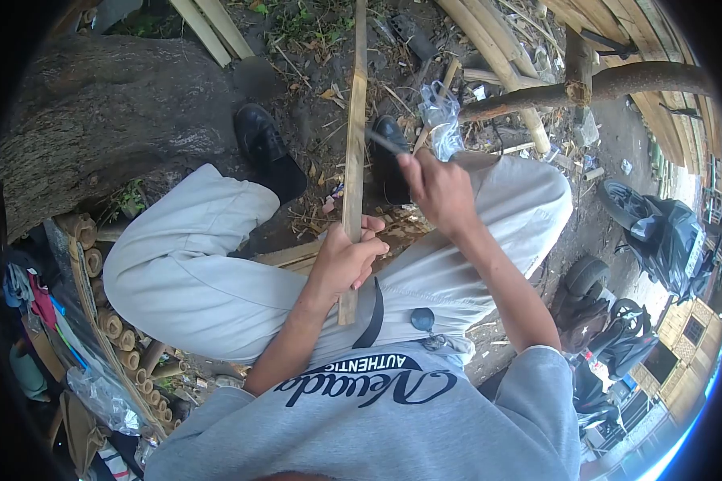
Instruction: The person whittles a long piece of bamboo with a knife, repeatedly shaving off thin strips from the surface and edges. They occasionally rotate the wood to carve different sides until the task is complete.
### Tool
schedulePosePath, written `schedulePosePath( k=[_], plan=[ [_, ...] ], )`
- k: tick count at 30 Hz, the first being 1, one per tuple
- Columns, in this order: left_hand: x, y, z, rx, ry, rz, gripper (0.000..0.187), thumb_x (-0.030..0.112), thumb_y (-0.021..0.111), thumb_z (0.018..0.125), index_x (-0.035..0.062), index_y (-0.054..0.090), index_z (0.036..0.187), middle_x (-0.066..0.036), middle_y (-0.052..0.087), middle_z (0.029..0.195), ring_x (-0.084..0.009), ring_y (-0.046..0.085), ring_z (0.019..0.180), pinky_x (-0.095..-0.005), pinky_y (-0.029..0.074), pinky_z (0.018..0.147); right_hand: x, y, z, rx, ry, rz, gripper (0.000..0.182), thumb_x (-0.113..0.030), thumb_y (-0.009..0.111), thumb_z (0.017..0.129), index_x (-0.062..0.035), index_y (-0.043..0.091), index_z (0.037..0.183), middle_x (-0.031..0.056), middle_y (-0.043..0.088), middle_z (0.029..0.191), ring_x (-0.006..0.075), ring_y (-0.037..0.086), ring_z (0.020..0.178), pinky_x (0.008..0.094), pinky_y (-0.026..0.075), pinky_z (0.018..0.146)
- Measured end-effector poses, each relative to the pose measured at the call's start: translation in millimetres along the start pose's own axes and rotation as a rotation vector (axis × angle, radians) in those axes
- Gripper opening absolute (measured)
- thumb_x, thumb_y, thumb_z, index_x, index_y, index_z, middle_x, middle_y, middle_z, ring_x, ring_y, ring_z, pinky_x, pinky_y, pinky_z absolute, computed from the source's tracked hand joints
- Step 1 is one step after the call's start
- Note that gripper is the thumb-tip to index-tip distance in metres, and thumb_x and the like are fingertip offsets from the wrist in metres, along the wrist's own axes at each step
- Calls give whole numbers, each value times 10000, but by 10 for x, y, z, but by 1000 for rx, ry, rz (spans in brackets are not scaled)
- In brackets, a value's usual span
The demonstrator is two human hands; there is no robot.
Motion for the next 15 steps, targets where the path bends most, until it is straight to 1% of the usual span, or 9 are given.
schedulePosePath(
  k=[2, 3, 5, 6, 8, 12, 14, 15],
  plan=[
    [36, 67, -21, -76, 4, 21, 192, -29, 624, 788, -39, 578, 974, 24, 438, 592, -66, 339, 358, -251, 283, 316, -483, 34, -281, -66, -356, 132, 455, -444, 559, 1009, -66, 559, 757, 124, 575, 549, 365, 596, 497, 468, 459, 476],
    [33, 51, -34, -77, -2, 27, 192, -29, 624, 788, -39, 578, 974, 24, 438, 592, -66, 339, 358, -251, 283, 316, -531, 46, -317, -63, -349, 136, 455, -444, 559, 1009, -66, 559, 757, 124, 575, 549, 365, 596, 497, 468, 459, 476],
    [18, 59, -57, -121, -25, 13, 106, -33, 602, 777, 1, 563, 869, 20, 443, 585, -70, 341, 357, -254, 284, 318, -697, 163, -410, -159, -468, 38, 463, -460, 588, 986, -83, 568, 717, 94, 567, 542, 319, 578, 463, 427, 443, 444],
    [4, 55, -54, -122, -26, 15, 106, -33, 602, 777, 1, 563, 869, 20, 443, 585, -70, 341, 357, -254, 284, 318, -689, 174, -399, -158, -467, 40, 463, -460, 588, 986, -83, 568, 717, 94, 567, 542, 319, 578, 463, 427, 443, 444],
    [-35, -3, -33, -80, -21, 22, 104, -40, 581, 773, 29, 525, 826, 24, 432, 579, -70, 346, 363, -256, 292, 322, -724, 222, -374, -153, -558, 5, 472, -477, 603, 973, -94, 577, 697, 78, 572, 548, 294, 580, 458, 401, 438, 432],
    [-50, -30, -21, -79, -30, 40, 144, -52, 582, 763, 46, 510, 839, 33, 419, 612, -63, 360, 379, -250, 304, 327, -717, 297, -354, -138, -593, -7, 475, -487, 602, 970, -97, 576, 699, 73, 572, 549, 291, 584, 460, 394, 441, 429],
    [5, -38, -14, -51, 40, 68, 212, -76, 577, 750, 39, 494, 907, 40, 404, 647, -58, 359, 392, -246, 307, 330, -681, 340, -338, -151, -563, -41, 432, -423, 625, 969, -92, 522, 712, 87, 558, 580, 310, 569, 495, 421, 420, 456],
    [-25, -39, 2, -48, 39, 67, 212, -76, 577, 750, 39, 494, 907, 40, 404, 647, -58, 359, 392, -246, 307, 330, -663, 371, -320, -152, -564, -39, 432, -423, 625, 969, -92, 522, 712, 87, 558, 580, 310, 569, 495, 421, 420, 456]
  ],
)
Point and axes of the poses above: each hand's wrist, its own z-axis towards the middle knuckle, its own y-axis out of the palm, x = y × z, the point moved 9 cm from there along z, towards the middle knuckle
